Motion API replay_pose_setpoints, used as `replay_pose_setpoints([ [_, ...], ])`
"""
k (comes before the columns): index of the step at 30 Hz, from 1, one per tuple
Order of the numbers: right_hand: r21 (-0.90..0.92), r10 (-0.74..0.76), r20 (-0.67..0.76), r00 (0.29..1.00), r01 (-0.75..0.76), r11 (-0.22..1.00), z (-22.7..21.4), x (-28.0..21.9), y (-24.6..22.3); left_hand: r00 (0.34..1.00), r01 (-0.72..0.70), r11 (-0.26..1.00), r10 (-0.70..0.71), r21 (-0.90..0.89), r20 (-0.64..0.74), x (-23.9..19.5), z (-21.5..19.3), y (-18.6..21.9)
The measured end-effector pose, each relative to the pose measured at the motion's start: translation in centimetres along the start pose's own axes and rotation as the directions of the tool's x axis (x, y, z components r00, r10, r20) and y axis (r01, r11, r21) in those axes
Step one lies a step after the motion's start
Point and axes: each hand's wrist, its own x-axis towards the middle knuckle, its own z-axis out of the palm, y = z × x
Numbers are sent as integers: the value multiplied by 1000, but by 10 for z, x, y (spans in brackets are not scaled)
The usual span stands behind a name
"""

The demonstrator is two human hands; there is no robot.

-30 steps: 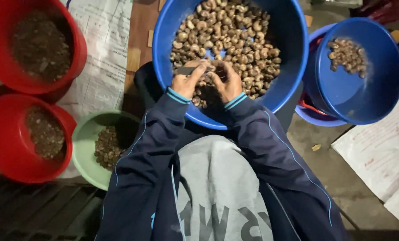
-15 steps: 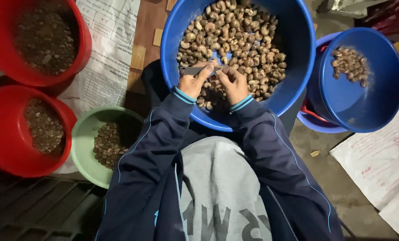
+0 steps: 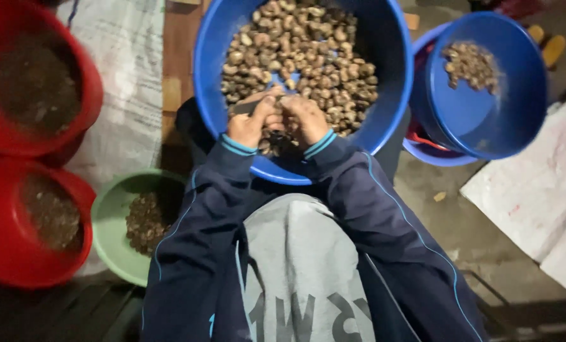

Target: The person sits with a large blue basin of cashew nuts on their lap and uses a small knife to peel the outer skin off individual nuts. They pick up a nut, scrape the skin away, and drop the peeled nut into a smaller blue basin to the right.

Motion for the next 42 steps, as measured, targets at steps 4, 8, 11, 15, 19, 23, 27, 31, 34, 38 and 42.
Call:
replay_pose_setpoints([
  [4, -231, -230, 64, 971, 239, 943, -43, 9, -18, 950, -301, 905, 313, 300, 9, 4, -7, 21],
  [8, -690, -731, 91, 676, 572, 443, -107, -8, -104, 988, -139, 966, 151, 218, -38, 3, -9, 31],
  [11, -623, -710, -213, 671, 467, 628, -207, -1, -140, 998, -19, 988, 27, 153, -50, 3, -7, 29],
  [15, -414, -429, -705, 564, 164, 895, -372, 20, -133, 992, 76, 991, -64, 110, -109, 2, -15, 17],
  [19, 46, -73, -824, 562, 195, 980, -390, -5, -126, 987, 111, 988, -96, 106, -132, 0, -12, 21],
  [23, 18, -83, -860, 504, 191, 981, -348, -14, -134, 992, 77, 993, -68, 85, -109, 0, -9, 24],
  [27, -307, -473, -611, 635, 360, 881, -271, 0, -147, 990, 109, 989, -99, 97, -96, 0, -7, 29],
  [31, -585, -780, 45, 625, 649, 486, -132, -1, -135, 981, 165, 983, -156, 76, -119, 1, -10, 26],
  [34, -763, -638, 420, 645, 632, 137, -42, 10, -101, 989, 109, 994, -109, -9, -99, 5, -16, 17],
  [38, -907, -101, 341, 935, 299, -297, -49, 77, 15, 994, 74, 975, -55, 210, -94, 8, -23, 7],
  [42, -819, -222, 375, 900, 209, -535, -63, 102, 95, 990, 131, 965, -116, 226, -80, 6, -23, 17],
])
